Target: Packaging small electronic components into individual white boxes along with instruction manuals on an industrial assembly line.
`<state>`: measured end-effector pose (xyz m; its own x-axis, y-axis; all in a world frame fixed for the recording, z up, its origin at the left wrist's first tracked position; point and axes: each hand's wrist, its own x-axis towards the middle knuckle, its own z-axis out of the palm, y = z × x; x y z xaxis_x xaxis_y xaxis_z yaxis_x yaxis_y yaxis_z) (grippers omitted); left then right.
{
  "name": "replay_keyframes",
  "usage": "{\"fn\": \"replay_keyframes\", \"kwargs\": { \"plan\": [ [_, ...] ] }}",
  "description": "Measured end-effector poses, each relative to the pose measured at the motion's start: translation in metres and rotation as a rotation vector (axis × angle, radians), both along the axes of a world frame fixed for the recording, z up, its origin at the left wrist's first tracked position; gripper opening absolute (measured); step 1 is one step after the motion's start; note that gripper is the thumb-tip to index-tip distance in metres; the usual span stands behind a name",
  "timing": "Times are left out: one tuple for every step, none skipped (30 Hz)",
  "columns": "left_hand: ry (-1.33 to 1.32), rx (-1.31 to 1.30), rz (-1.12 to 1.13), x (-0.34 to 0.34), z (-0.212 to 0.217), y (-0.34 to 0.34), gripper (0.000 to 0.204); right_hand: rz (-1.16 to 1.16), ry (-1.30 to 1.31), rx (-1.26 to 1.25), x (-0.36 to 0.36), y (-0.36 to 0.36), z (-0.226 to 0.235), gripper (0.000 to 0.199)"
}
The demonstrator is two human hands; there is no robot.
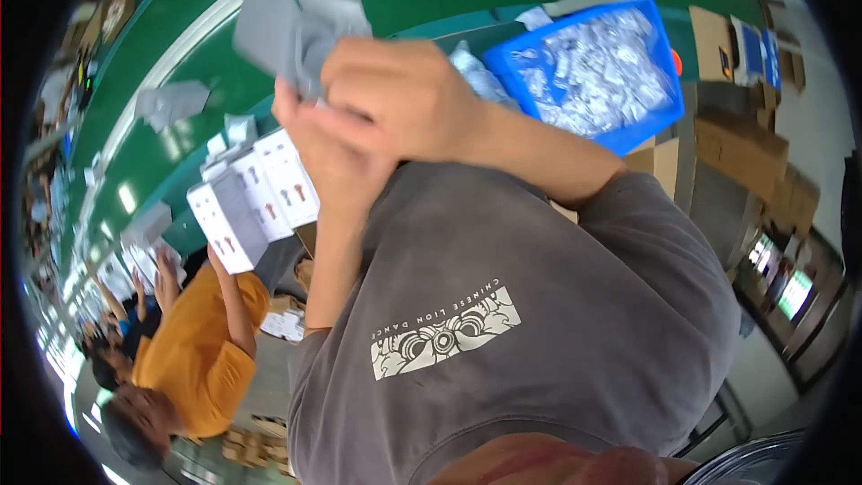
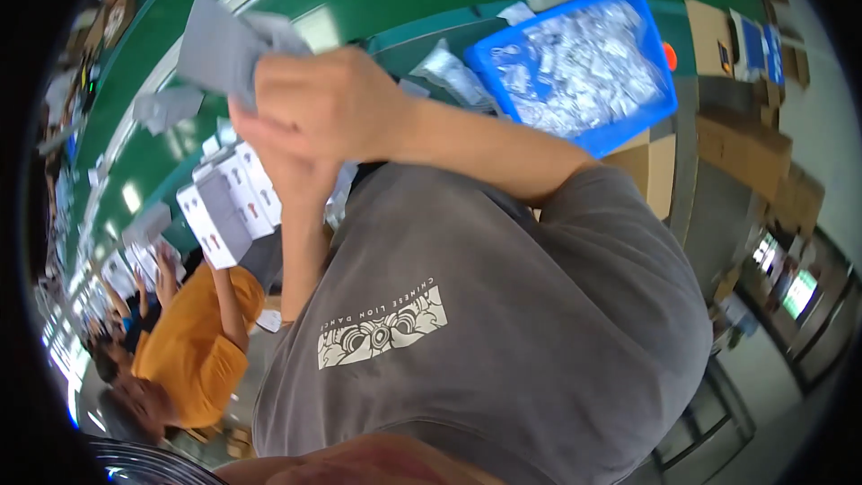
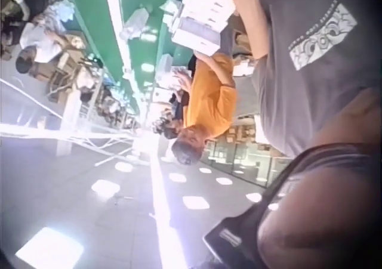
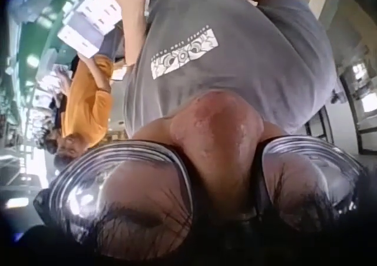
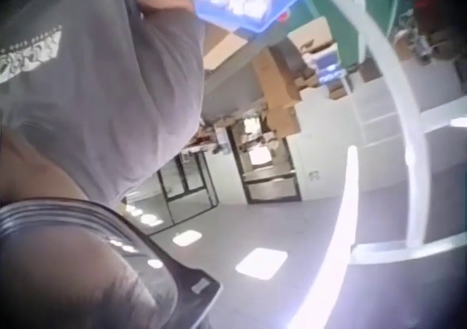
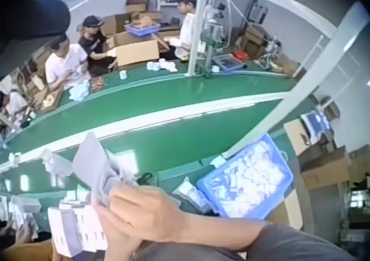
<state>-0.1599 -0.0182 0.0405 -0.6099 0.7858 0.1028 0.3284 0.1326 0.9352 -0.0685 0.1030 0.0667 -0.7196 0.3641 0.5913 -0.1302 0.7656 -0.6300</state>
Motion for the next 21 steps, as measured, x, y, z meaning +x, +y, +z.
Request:
{"fn": "replay_keyframes", "kwargs": {
  "plan": [
    [-0.173,0.051,-0.01,0.019,-0.018,0.014,0.12,-0.025,-0.002,0.005,0.021,0.012,-0.004,0.018],
    [-0.171,0.05,-0.036,0.027,-0.031,0.022,0.12,-0.025,0.166,-0.084,0.042,0.022,-0.004,0.015],
    [-0.165,0.064,-0.087,0.035,-0.04,0.023,0.121,-0.011,0.335,-0.175,0.066,0.03,-0.002,0.013],
    [-0.157,0.076,-0.129,0.041,-0.048,0.022,0.122,-0.176,0.315,-0.125,0.104,0.058,-0.037,0.012],
    [-0.143,0.079,-0.171,0.049,-0.049,0.019,0.123,-0.408,0.349,-0.56,0.143,0.071,-0.07,0.016],
    [-0.131,0.076,-0.168,0.056,-0.048,0.021,0.123,-0.721,0.073,-0.787,0.198,0.104,-0.134,0.017],
    [-0.105,0.106,-0.259,0.063,-0.051,0.025,0.119,-0.952,-0.394,-0.656,0.247,0.127,-0.189,0.015],
    [-0.089,0.132,-0.359,0.071,-0.048,0.026,0.115,-0.959,-0.625,-0.435,0.293,0.135,-0.251,0.022],
    [-0.072,0.156,-0.456,0.077,-0.046,0.026,0.112,-0.959,-0.763,-0.208,0.333,0.13,-0.315,0.025],
    [-0.059,0.138,-0.432,0.08,-0.045,0.024,0.112,-0.911,-0.886,0.025,0.346,0.127,-0.347,0.029],
    [0.017,0.028,-0.488,0.081,-0.042,0.021,0.112,-0.865,-0.874,0.021,0.351,0.133,-0.356,0.029],
    [0.085,-0.086,-0.551,0.08,-0.039,0.019,0.111,-0.811,-0.966,0.053,0.355,0.136,-0.361,0.028],
    [0.151,-0.203,-0.613,0.077,-0.038,0.017,0.111,-0.756,-1.052,0.088,0.354,0.14,-0.363,0.028],
    [0.159,-0.224,-0.582,0.076,-0.041,0.016,0.111,-0.706,-1.105,0.14,0.358,0.146,-0.361,0.026],
    [0.088,-0.241,-0.561,0.076,-0.043,0.014,0.107,-0.645,-1.148,0.196,0.354,0.151,-0.353,0.025],
    [0.012,-0.251,-0.542,0.077,-0.047,0.01,0.104,-0.564,-1.165,0.24,0.352,0.154,-0.341,0.023],
    [-0.064,-0.255,-0.527,0.077,-0.048,0.007,0.101,-0.49,-1.18,0.285,0.351,0.155,-0.332,0.02],
    [-0.059,-0.26,-0.5,0.077,-0.047,0.007,0.101,-0.465,-1.167,0.294,0.354,0.157,-0.331,0.02],
    [0.011,-0.243,-0.491,0.078,-0.044,0.008,0.096,-0.481,-0.968,0.348,0.358,0.159,-0.33,0.015],
    [0.079,-0.223,-0.481,0.079,-0.042,0.009,0.092,-0.492,-0.769,0.397,0.358,0.16,-0.325,0.01],
    [0.147,-0.202,-0.474,0.078,-0.042,0.008,0.087,-0.472,-0.763,0.406,0.356,0.159,-0.318,0.01]
  ]
}}
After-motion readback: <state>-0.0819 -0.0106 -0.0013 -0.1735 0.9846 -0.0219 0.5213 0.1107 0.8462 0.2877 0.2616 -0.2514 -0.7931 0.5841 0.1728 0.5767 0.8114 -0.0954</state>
